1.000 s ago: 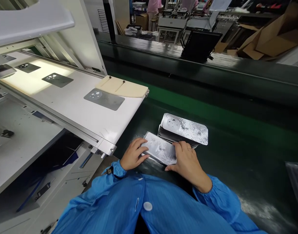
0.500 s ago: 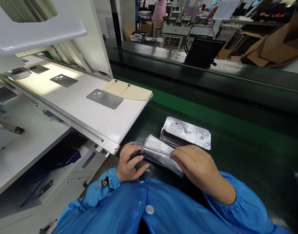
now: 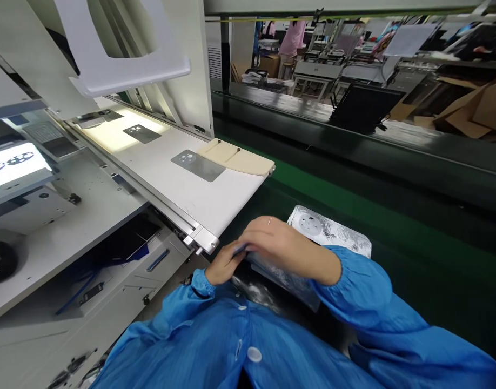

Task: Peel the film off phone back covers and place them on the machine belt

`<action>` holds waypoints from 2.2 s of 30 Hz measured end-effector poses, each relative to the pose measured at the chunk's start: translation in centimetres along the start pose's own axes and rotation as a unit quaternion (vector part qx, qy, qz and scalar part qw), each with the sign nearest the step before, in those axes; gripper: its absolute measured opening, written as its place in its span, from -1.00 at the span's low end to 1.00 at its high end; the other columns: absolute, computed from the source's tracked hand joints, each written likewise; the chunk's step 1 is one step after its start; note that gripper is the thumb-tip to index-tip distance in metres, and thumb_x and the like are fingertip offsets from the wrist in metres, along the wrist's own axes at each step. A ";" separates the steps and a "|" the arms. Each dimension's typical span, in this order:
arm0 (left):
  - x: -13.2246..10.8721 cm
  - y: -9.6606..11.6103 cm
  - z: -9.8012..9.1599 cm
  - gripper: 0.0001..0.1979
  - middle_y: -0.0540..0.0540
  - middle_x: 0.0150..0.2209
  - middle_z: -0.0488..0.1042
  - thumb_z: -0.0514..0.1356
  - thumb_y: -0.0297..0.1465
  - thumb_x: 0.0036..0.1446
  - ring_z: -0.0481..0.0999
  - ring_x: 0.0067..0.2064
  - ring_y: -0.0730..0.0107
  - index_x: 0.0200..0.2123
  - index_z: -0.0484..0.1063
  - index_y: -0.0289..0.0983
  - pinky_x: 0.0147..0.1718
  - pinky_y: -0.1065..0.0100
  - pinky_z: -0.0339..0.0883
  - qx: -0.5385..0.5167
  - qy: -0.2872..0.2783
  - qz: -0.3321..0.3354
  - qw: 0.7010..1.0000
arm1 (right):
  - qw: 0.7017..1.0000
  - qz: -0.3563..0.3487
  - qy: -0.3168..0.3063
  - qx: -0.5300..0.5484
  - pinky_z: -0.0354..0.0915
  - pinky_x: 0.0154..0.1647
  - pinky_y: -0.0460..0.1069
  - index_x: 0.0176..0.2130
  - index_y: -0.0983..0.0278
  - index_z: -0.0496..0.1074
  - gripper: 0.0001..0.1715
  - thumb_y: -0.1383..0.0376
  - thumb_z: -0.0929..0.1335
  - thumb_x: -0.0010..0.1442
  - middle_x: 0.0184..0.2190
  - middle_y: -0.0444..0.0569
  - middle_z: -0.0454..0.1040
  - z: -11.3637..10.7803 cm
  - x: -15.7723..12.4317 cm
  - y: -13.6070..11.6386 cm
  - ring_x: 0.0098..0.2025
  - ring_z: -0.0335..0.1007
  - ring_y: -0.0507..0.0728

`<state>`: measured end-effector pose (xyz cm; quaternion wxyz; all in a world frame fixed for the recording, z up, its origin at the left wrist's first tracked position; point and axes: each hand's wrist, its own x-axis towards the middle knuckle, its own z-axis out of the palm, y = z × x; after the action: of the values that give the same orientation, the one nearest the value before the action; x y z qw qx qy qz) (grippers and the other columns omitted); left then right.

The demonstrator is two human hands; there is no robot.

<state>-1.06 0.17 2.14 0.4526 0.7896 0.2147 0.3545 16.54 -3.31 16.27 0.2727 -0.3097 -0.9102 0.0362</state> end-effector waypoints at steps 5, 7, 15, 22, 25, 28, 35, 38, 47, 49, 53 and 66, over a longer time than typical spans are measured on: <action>0.0 -1.7 -0.5 -0.66 -0.16 0.01 0.52 0.07 -0.24 0.26 0.46 0.07 0.14 0.00 0.45 -0.26 0.11 0.12 0.31 -0.020 0.002 -0.051 0.998 | 0.996 0.057 -0.036 0.058 0.32 -0.21 -0.01 -0.22 0.34 0.42 -0.79 0.39 0.21 0.34 -0.28 0.03 0.44 -0.9 0.2 1.7 -0.22 0.34 0.10; 0.0 -1.8 -0.5 -0.65 -0.17 0.03 0.50 0.07 -0.23 0.26 0.45 0.08 0.14 -0.01 0.46 -0.27 0.13 0.11 0.29 -0.028 0.001 -0.063 0.998 | 0.996 0.064 -0.056 0.041 0.32 -0.21 0.00 -0.24 0.34 0.42 -0.77 0.39 0.20 0.34 -0.28 0.03 0.44 -1.1 0.5 1.7 -0.22 0.33 0.11; 0.3 -1.3 -0.2 -0.61 -0.19 0.08 0.47 0.15 -0.22 0.20 0.44 0.10 0.09 0.03 0.42 -0.28 0.15 0.01 0.25 -0.086 0.016 -0.078 0.993 | 0.998 0.017 0.001 -0.065 0.26 -0.24 0.01 -0.28 0.37 0.35 -0.73 0.49 0.13 0.31 -0.30 0.07 0.39 -0.8 1.1 0.5 -0.25 0.24 0.11; 0.5 -1.7 0.0 -0.50 -0.21 0.10 0.45 0.25 -0.21 0.11 0.41 0.12 0.05 0.08 0.36 -0.27 0.17 -0.03 0.21 -0.109 0.018 -0.063 0.992 | 0.988 -0.031 0.061 -0.140 0.28 -0.15 0.04 -0.25 0.35 0.34 -0.73 0.55 0.13 0.26 -0.29 0.05 0.44 -0.5 0.9 0.2 -0.20 0.29 0.11; 0.6 -1.9 0.0 -0.50 -0.21 0.07 0.47 0.26 -0.21 0.09 0.45 0.08 0.05 0.07 0.36 -0.28 0.14 -0.03 0.25 -0.108 0.020 -0.061 0.992 | 0.983 -0.042 0.073 -0.166 0.28 -0.11 0.07 -0.24 0.36 0.34 -0.77 0.55 0.16 0.25 -0.29 0.06 0.46 -0.7 1.1 0.0 -0.20 0.31 0.12; 0.7 -1.9 0.0 -0.53 -0.19 0.01 0.51 0.26 -0.21 0.09 0.48 0.02 0.06 0.04 0.39 -0.29 0.08 0.00 0.31 -0.103 0.013 -0.072 0.992 | 0.980 -0.033 0.083 -0.178 0.28 -0.08 0.09 -0.24 0.36 0.34 -0.77 0.55 0.17 0.25 -0.28 0.07 0.46 -1.1 1.3 -0.2 -0.19 0.33 0.12; 1.0 -2.3 0.4 -0.53 -0.18 -0.02 0.53 0.17 -0.10 0.15 0.47 0.04 0.05 -0.01 0.43 -0.30 0.11 -0.03 0.28 -0.104 0.032 -0.100 0.989 | 0.992 0.030 0.071 -0.103 0.29 -0.12 0.08 -0.24 0.31 0.30 -0.80 0.51 0.16 0.29 -0.29 0.02 0.46 -1.3 1.6 0.1 -0.23 0.35 0.11; 1.0 -2.3 0.5 -0.53 -0.20 0.00 0.53 0.11 -0.09 0.19 0.47 0.07 0.07 -0.01 0.44 -0.31 0.14 -0.01 0.26 -0.101 0.041 -0.104 0.989 | 0.993 0.070 0.064 -0.067 0.30 -0.19 0.04 -0.20 0.31 0.31 -0.84 0.45 0.18 0.32 -0.34 -0.02 0.46 -1.2 1.5 0.4 -0.29 0.36 0.09; 1.0 -2.2 0.3 -0.65 -0.10 -0.09 0.57 0.12 -0.18 0.20 0.53 -0.03 0.11 -0.06 0.46 -0.27 0.00 0.04 0.41 -0.069 0.026 -0.047 0.996 | 0.999 -0.032 0.008 -0.034 0.30 -0.06 0.11 -0.26 0.29 0.33 -0.77 0.50 0.16 0.29 -0.05 0.10 0.40 -1.6 1.4 1.1 -0.02 0.31 0.16; 1.0 -2.3 0.3 -0.67 -0.11 -0.10 0.57 0.17 -0.23 0.17 0.54 -0.05 0.10 -0.07 0.46 -0.29 -0.01 0.03 0.42 -0.061 0.021 -0.052 0.997 | 0.997 -0.038 -0.009 -0.064 0.29 -0.06 0.12 -0.24 0.32 0.38 -0.75 0.52 0.17 0.26 -0.10 0.11 0.41 -1.4 1.5 1.3 -0.06 0.30 0.16; 0.9 -2.5 0.4 -0.71 -0.12 -0.10 0.58 0.18 -0.32 0.16 0.55 -0.06 0.12 -0.07 0.45 -0.30 -0.01 0.03 0.44 -0.036 0.033 -0.056 0.997 | 0.996 -0.029 -0.021 -0.082 0.27 -0.02 0.15 -0.14 0.39 0.40 -0.81 0.43 0.26 0.25 -0.14 0.13 0.40 -0.8 1.4 1.6 -0.09 0.26 0.19; 1.1 -1.9 0.2 -0.71 -0.08 -0.14 0.58 0.19 -0.52 0.04 0.53 -0.05 0.14 -0.12 0.45 -0.25 0.01 0.04 0.42 -0.008 -0.002 -0.042 0.999 | 0.986 -0.038 -0.042 -0.155 0.20 -0.11 0.05 -0.32 0.34 0.42 -0.71 0.44 0.18 0.33 -0.36 0.02 0.36 -0.4 1.9 1.7 -0.24 0.17 0.12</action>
<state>-0.24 1.78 0.83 0.4736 0.7771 0.2436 0.3354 16.41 -0.86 17.13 0.1840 -0.3119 -0.9265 -0.1024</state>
